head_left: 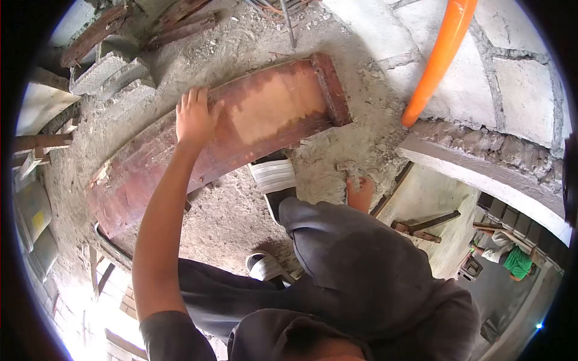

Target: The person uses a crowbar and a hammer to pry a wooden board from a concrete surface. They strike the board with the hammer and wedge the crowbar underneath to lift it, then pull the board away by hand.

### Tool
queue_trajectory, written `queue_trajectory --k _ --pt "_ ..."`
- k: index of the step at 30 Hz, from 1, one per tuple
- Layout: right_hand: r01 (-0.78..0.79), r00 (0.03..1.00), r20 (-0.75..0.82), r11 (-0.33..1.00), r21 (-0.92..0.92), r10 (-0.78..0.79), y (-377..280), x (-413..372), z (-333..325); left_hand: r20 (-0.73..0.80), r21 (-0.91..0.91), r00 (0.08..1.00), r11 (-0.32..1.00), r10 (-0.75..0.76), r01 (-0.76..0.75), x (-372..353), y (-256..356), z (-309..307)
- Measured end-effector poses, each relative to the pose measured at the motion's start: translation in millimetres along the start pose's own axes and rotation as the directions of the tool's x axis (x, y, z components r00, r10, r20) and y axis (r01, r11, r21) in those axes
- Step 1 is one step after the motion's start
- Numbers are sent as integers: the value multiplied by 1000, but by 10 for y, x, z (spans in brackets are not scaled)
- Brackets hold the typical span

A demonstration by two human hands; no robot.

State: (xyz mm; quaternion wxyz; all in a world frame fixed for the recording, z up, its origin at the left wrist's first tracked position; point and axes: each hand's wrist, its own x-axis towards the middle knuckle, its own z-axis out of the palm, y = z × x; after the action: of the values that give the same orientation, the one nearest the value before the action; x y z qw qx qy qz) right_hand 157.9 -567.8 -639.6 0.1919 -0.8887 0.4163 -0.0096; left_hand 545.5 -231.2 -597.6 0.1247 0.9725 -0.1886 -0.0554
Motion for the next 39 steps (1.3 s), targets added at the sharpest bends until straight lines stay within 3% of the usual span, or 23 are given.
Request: queue_trajectory --k 2,6,8,9,11,15,17,21,24,25,27,28,29,31,32,33,35,36,37,38,39 --pt "40 999 6 980 -194 -40 361 -196 139 -13 32 1000 999 -25 25 75 -125 188" --pt "37 998 64 977 -211 -24 413 -219 175 -48 91 997 993 -68 72 65 -152 436" --pt "-154 909 352 964 -219 225 301 -97 11 -22 89 997 993 -76 78 75 -113 400" --pt "-164 908 345 960 -226 237 303 -76 -43 -8 92 995 991 -97 97 94 -100 364" --pt "-23 911 404 990 -141 79 300 -30 -119 -3 90 996 992 -85 85 98 -102 334" --pt "-103 912 395 994 -36 109 97 8 -288 -49 13 998 999 -32 33 33 -209 429" --pt "-486 790 481 866 114 380 -253 61 -462 -88 -19 996 1000 2 -4 29 -248 505" --pt "-486 769 561 851 201 306 -585 272 -757 -194 -132 981 990 17 -43 -13 -294 558" --pt "-636 532 824 733 239 193 -516 548 -868 -276 -242 961 969 -24 -45 -74 -288 578" --pt "-631 530 826 740 233 191 -604 529 -875 -300 -284 951 959 -69 -20 -72 -281 592" --pt "-600 616 786 612 515 -58 -778 473 -889 -305 -296 948 955 -94 -1 -75 -269 594" --pt "-572 586 785 583 577 -202 -580 558 -768 -307 -304 946 953 -101 3 -74 -273 589" --pt "-571 582 787 585 575 -206 -541 568 -706 -308 -301 946 953 -106 9 -70 -286 590" --pt "-407 632 716 658 633 -298 -545 567 -615 -305 -353 948 935 -85 -30 -71 -312 558" --pt "-419 725 632 553 720 -273 -610 430 -626 -288 -391 954 920 -90 -31 -71 -328 527" --pt "-419 718 637 555 719 -283 -614 430 -586 -291 -386 952 922 -100 -21 -79 -349 499" --pt "-198 813 566 850 487 -135 -555 447 -539 -265 -514 950 858 -164 4 -100 -366 475" --pt "-193 805 574 851 489 -148 -619 512 -568 -316 -546 932 837 -177 -26 -84 -391 453" --pt "70 854 480 958 277 -201 -682 582 -618 -317 -536 930 844 -187 -12 -99 -467 414" --pt "301 875 394 954 14 -282 -742 605 -653 -362 -555 908 832 -211 -28 -116 -535 334" --pt "300 870 405 954 22 -283 -769 613 -637 -406 -573 884 818 -232 -48 -130 -600 254"
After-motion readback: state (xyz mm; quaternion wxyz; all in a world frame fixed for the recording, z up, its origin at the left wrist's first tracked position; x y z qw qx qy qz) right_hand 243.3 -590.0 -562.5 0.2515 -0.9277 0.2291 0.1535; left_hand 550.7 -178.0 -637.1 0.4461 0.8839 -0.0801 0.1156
